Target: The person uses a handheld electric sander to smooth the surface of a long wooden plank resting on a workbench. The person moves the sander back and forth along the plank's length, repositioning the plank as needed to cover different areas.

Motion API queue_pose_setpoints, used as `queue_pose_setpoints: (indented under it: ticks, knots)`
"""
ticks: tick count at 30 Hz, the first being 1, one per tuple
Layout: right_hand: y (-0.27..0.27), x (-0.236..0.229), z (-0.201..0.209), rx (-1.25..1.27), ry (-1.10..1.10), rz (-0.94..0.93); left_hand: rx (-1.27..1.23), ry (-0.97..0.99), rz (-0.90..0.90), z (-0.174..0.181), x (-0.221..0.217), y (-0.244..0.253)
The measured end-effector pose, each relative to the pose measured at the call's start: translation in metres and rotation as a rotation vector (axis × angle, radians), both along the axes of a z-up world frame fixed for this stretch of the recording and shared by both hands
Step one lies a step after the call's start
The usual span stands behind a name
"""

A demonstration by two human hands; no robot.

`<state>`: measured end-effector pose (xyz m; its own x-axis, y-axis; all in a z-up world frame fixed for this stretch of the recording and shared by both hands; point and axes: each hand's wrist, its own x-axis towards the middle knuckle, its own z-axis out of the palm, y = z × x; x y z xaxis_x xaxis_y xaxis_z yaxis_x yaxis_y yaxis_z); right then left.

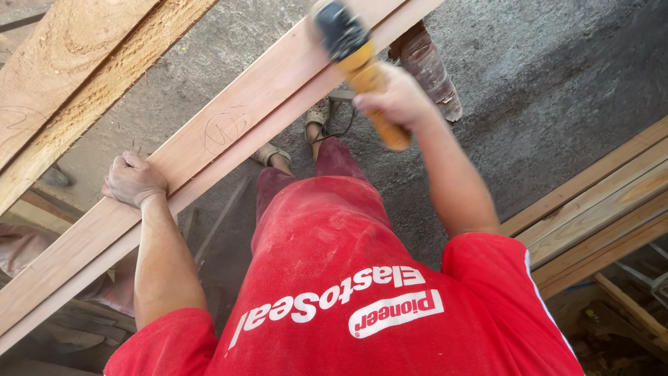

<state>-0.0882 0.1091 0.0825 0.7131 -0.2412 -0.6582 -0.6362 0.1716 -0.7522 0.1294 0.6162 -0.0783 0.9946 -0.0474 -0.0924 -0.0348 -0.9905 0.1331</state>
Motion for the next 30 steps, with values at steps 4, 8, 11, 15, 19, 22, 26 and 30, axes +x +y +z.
queue_pose_setpoints:
  ticks: [4,8,11,15,19,22,26,30]
  knots:
    - [-0.067,-0.013,-0.001,-0.014,-0.062,-0.162,-0.022,0.007,-0.011,0.004,0.004,0.003]
    - [-0.114,-0.026,0.000,-0.040,-0.169,-0.229,0.002,-0.009,-0.025,-0.005,0.004,0.003]
    - [-0.117,-0.039,0.001,0.016,-0.220,-0.363,-0.005,-0.015,-0.033,-0.009,0.003,0.009]
    - [-0.076,-0.038,-0.002,0.047,-0.158,-0.336,-0.003,-0.006,-0.023,-0.007,0.003,0.009]
    - [0.001,-0.029,-0.004,0.095,-0.061,-0.164,0.010,0.005,0.020,-0.010,0.006,0.004]
    - [0.041,-0.020,-0.006,0.112,-0.049,0.010,0.066,-0.020,0.040,-0.010,-0.002,0.013]
    - [0.044,-0.021,-0.009,-0.033,-0.070,0.090,0.000,-0.046,0.030,-0.021,0.011,0.008]
    - [0.029,-0.023,0.001,0.078,-0.075,-0.136,-0.047,-0.027,0.076,-0.017,0.001,0.003]
